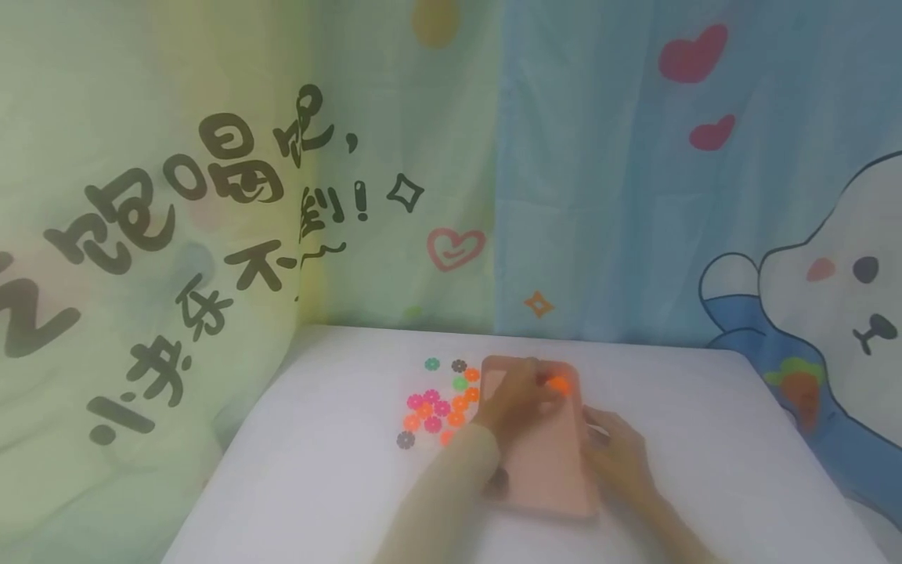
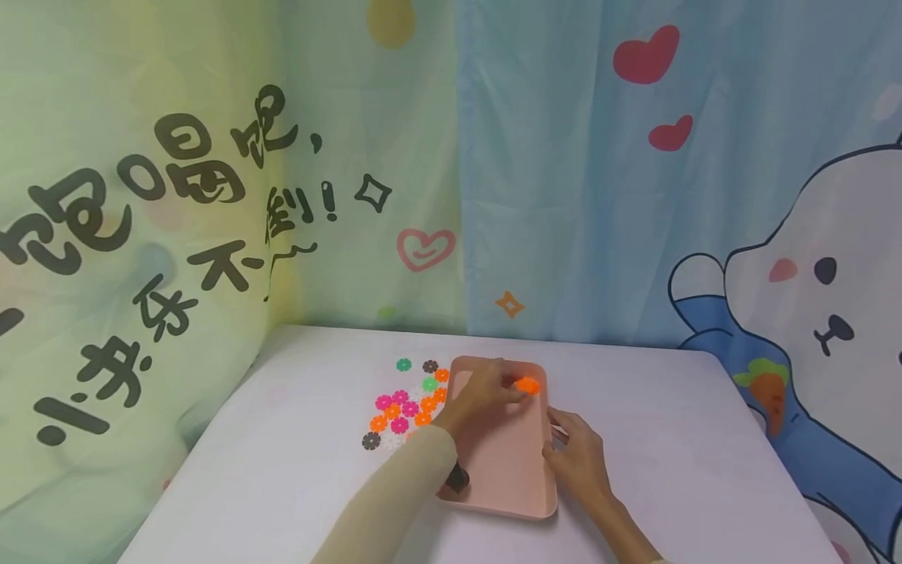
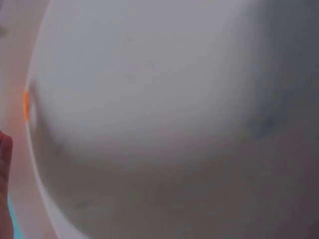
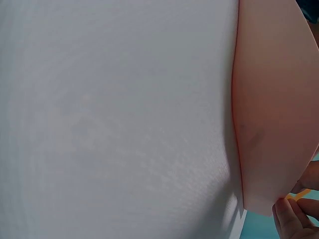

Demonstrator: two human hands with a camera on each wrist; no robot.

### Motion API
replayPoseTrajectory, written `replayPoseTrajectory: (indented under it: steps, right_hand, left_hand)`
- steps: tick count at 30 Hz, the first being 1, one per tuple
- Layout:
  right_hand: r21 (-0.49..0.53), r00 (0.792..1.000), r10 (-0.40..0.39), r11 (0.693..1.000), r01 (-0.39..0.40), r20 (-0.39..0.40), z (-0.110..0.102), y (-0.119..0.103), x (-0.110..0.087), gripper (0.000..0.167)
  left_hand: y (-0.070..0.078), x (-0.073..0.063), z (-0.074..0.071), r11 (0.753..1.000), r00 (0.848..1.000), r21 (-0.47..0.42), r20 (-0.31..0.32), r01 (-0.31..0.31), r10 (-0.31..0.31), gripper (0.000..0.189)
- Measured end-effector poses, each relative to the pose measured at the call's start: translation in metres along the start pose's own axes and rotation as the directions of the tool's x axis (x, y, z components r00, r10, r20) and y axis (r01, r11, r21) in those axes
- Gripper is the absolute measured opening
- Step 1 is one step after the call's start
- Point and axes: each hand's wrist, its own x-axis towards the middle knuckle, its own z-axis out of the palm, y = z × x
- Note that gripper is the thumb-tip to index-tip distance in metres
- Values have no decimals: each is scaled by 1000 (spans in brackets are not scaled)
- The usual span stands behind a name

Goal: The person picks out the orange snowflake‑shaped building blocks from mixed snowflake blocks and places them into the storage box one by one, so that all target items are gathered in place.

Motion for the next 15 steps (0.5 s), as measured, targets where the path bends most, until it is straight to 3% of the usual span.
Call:
replayPoseTrajectory:
  steps: [1, 4, 5, 9, 10, 12, 15]
  right_hand:
    - [-5, 1000, 4, 1000, -4, 0, 0, 0, 0, 56]
    - [-3, 1000, 16, 1000, -16, 4, 1, 1, 0, 56]
    - [1, 1000, 22, 1000, -22, 5, 1, 1, 0, 56]
    - [21, 1000, 14, 1000, -15, 5, 0, 1, 0, 55]
    - [23, 1000, 12, 1000, -12, 2, 0, 0, 0, 54]
    - [17, 1000, 1, 1000, -1, -5, 0, 0, 0, 53]
    - [5, 1000, -15, 1000, 15, -18, 1, 0, 1, 51]
  left_hand:
    - [-9, 8, 3, 993, 996, 79, -3, -91, 92, 34]
    - [-29, 25, 8, 949, 972, 218, -3, -229, 236, 40]
    - [-30, 25, 8, 949, 971, 212, 0, -234, 240, 42]
    - [-24, 9, 7, 984, 987, 84, 14, -159, 159, 42]
    - [-24, 8, 8, 982, 985, 87, 13, -171, 170, 42]
    - [-28, 13, 11, 967, 977, 140, 18, -212, 212, 40]
    - [-45, 34, 17, 895, 938, 291, 34, -338, 344, 38]
